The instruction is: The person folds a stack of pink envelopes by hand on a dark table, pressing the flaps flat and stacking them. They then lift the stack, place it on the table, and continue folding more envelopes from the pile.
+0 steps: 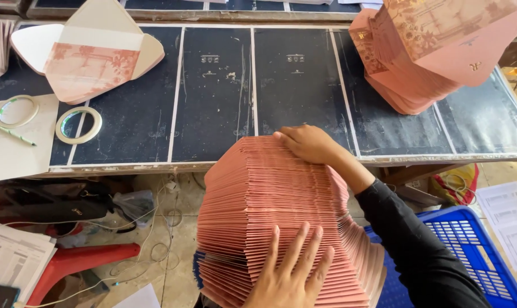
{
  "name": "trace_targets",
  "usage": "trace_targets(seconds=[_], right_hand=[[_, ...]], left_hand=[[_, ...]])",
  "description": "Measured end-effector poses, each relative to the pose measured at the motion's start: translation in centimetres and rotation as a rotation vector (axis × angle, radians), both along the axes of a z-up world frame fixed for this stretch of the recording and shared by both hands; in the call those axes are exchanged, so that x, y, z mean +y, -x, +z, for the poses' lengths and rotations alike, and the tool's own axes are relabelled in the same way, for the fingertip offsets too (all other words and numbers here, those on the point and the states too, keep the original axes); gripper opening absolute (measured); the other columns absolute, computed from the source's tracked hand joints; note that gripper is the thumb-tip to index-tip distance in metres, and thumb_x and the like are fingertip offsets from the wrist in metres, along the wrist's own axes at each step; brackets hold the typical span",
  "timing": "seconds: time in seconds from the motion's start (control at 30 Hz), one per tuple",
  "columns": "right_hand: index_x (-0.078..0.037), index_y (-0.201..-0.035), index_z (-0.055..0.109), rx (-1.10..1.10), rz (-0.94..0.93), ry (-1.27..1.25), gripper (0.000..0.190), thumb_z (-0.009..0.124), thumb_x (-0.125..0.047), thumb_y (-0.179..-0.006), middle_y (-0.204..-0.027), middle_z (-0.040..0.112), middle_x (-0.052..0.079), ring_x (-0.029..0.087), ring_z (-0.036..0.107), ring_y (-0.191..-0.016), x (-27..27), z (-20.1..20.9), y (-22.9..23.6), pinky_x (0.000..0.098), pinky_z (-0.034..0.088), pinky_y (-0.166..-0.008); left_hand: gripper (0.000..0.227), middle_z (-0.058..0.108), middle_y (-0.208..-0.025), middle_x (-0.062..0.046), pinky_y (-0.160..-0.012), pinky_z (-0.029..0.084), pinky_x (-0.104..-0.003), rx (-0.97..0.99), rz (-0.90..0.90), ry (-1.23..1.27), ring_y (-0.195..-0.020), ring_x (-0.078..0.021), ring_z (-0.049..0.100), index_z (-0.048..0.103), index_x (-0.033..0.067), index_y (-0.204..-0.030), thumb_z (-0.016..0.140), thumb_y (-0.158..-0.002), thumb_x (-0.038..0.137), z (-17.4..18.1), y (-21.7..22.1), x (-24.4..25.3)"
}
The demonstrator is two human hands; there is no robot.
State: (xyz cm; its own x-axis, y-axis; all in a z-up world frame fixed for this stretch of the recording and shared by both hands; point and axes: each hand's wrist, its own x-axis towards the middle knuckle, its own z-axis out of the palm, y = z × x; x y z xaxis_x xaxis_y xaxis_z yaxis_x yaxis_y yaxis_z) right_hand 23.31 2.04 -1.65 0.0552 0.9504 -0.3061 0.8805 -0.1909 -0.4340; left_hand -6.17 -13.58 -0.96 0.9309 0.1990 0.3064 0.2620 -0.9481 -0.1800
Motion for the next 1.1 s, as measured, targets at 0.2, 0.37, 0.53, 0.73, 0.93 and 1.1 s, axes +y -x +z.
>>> trace_targets(seconds=[0.2,0.37,0.53,0.73,0.93,1.1], right_hand=[[-0.015,-0.091,0.056,-0.033,0.097,-0.171,0.054,0.024,-0.049,-0.117,-0.085,0.076,0.009,0.034,0.068,-0.078,-3.0,-0.3,1.3,0.0446,0.038,-0.096],[-0.014,-0.104,0.071,0.021,0.153,-0.378,0.041,0.041,-0.04,-0.116,-0.095,0.08,0.016,0.046,0.076,-0.093,-3.1,-2.3,-0.2,0.0625,0.058,-0.088],[-0.015,-0.12,0.072,0.037,0.123,-0.361,0.041,0.041,-0.04,-0.116,-0.105,0.082,0.012,0.046,0.075,-0.099,-2.9,-2.5,-0.8,0.0637,0.058,-0.089],[-0.013,-0.118,0.066,0.127,0.022,-0.143,0.057,0.029,-0.056,-0.115,-0.104,0.078,0.026,0.057,0.07,-0.105,-4.0,0.8,0.4,0.0675,0.05,-0.1],[-0.016,-0.139,0.049,0.2,0.072,-0.123,0.055,0.032,-0.061,-0.113,-0.097,0.079,0.026,0.056,0.073,-0.1,-5.7,3.4,0.4,0.0637,0.044,-0.11],[-0.007,-0.158,0.051,-0.541,-0.316,-1.038,0.087,0.089,-0.061,-0.101,-0.16,0.043,0.025,0.048,0.038,-0.153,-11.0,5.9,-5.7,0.066,0.027,-0.129]], left_hand=[[0.153,-0.006,-0.183,-0.021,-0.14,-0.007,-0.061,-0.13,0.195,0.078,-0.171,-0.0343,-0.007,0.002,-0.0005,-0.171,0.067,-0.041,0.046,4.1,-2.0,6.9],[0.128,0.023,-0.178,-0.029,-0.131,0.004,-0.075,0.161,0.227,0.44,-0.168,-0.042,0.013,0.028,-0.0133,-0.164,0.084,-0.056,0.025,4.6,-6.4,13.7],[0.153,0.02,-0.18,-0.025,-0.131,-0.008,-0.074,0.393,0.227,0.607,-0.17,-0.0363,0.007,0.023,-0.0077,-0.168,0.091,-0.051,0.066,3.5,-9.7,18.1],[0.161,0.039,-0.171,-0.02,-0.132,-0.004,-0.074,0.454,0.198,0.735,-0.163,-0.0369,0.031,0.029,-0.0015,-0.168,0.088,-0.045,0.084,2.2,-10.1,19.5],[0.154,0.056,-0.138,-0.024,-0.135,0.016,-0.067,0.274,0.07,0.548,-0.144,-0.0428,0.045,0.05,-0.0136,-0.148,0.086,-0.039,0.089,-1.1,-9.1,19.0],[0.179,0.022,-0.171,-0.028,-0.129,0.02,-0.064,0.431,0.11,0.551,-0.159,-0.0498,0.018,0.006,-0.0133,-0.168,0.104,-0.06,0.09,0.1,-8.0,19.4]])
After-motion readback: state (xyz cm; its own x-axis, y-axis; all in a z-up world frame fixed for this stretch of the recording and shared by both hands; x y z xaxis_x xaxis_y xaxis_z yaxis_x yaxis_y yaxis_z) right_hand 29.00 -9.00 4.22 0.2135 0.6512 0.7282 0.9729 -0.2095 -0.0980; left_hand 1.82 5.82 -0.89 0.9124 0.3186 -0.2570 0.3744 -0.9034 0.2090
